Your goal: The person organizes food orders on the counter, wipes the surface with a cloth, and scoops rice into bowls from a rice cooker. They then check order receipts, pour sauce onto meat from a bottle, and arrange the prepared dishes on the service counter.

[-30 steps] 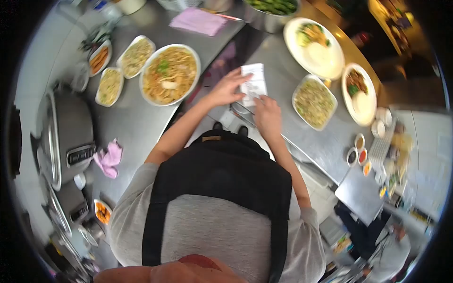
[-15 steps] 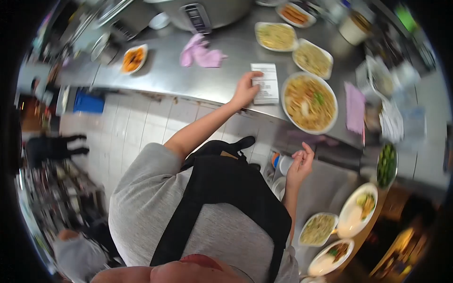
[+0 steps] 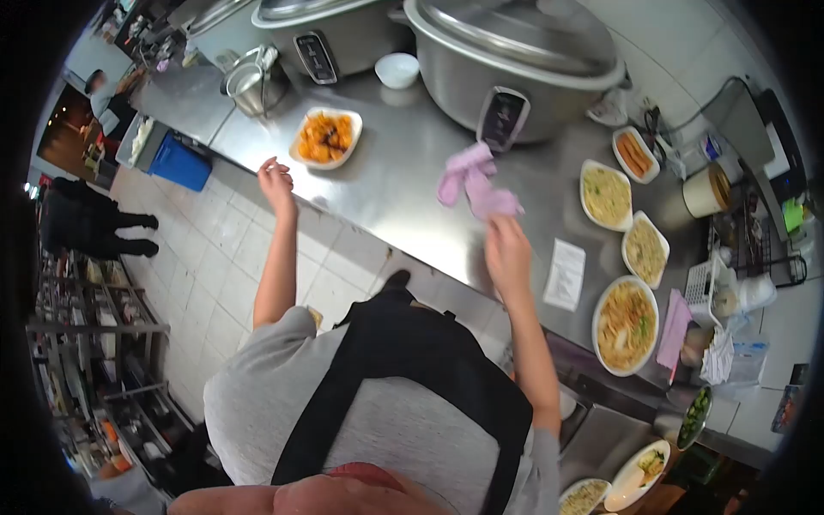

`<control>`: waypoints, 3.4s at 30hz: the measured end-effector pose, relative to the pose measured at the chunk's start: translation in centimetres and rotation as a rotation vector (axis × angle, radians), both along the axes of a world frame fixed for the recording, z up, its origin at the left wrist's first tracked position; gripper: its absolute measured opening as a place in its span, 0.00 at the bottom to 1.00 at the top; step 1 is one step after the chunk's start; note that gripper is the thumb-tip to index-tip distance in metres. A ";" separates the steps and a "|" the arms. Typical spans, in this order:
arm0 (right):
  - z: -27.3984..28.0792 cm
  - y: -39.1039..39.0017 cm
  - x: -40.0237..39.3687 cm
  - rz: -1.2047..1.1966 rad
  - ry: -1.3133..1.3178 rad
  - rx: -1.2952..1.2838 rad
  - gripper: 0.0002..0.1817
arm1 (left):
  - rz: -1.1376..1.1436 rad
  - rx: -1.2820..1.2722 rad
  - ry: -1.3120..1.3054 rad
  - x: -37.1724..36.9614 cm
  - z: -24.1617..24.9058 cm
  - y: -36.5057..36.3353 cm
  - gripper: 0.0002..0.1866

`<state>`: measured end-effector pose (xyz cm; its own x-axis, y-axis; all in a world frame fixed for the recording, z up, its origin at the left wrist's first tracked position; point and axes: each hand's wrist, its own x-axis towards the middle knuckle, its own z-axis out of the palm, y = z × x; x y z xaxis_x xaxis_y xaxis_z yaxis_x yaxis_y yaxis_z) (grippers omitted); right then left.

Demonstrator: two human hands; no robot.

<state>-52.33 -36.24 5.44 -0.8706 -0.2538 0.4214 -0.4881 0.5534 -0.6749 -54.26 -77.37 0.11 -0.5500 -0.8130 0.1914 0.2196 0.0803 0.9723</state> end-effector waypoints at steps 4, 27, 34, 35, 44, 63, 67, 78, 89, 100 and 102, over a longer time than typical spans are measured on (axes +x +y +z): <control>-2.7 -15.8 -16.2 0.183 0.327 0.265 0.16 | -0.285 -0.103 0.004 -5.3 7.3 -5.0 0.11; 21.3 -10.3 -31.5 0.001 -0.616 -1.571 0.20 | -1.038 1.321 0.291 -3.6 12.9 1.8 0.38; 25.7 -9.8 -40.9 -0.061 -0.720 -1.561 0.13 | -0.937 1.166 0.377 0.8 11.4 -5.8 0.39; 27.7 -11.7 -39.9 0.047 -0.766 -1.534 0.13 | -0.892 1.108 0.369 1.4 11.1 -7.3 0.39; 31.5 -30.1 -50.2 0.388 -0.938 -1.370 0.16 | -0.674 1.074 0.407 2.9 10.3 -17.6 0.39; 23.2 -52.5 -30.5 0.455 0.346 0.347 0.12 | -0.599 1.019 0.401 2.5 8.4 -27.2 0.42; 11.0 -61.6 -31.9 0.494 0.214 1.019 0.10 | -0.695 0.952 0.409 1.3 9.0 -26.4 0.43; 13.7 -62.3 -32.2 0.405 0.170 1.105 0.11 | -0.695 0.955 0.345 1.4 7.9 -25.5 0.45; 13.4 -51.2 -26.2 0.355 0.311 0.638 0.10 | -0.907 0.849 0.355 -2.5 11.0 -19.3 0.37; 19.9 -7.4 -31.9 -0.446 0.191 0.424 0.15 | -1.298 1.068 0.280 -10.6 15.8 1.7 0.38; 19.9 -3.5 -33.6 -0.561 0.137 0.671 0.16 | -1.304 1.055 0.275 -11.3 16.1 4.4 0.38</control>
<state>-85.89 -39.76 25.30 -0.8938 -0.0363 0.4470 -0.0789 0.9939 -0.0772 -65.59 -72.94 16.24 -0.9513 0.2916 0.0995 -0.2288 -0.8847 0.4061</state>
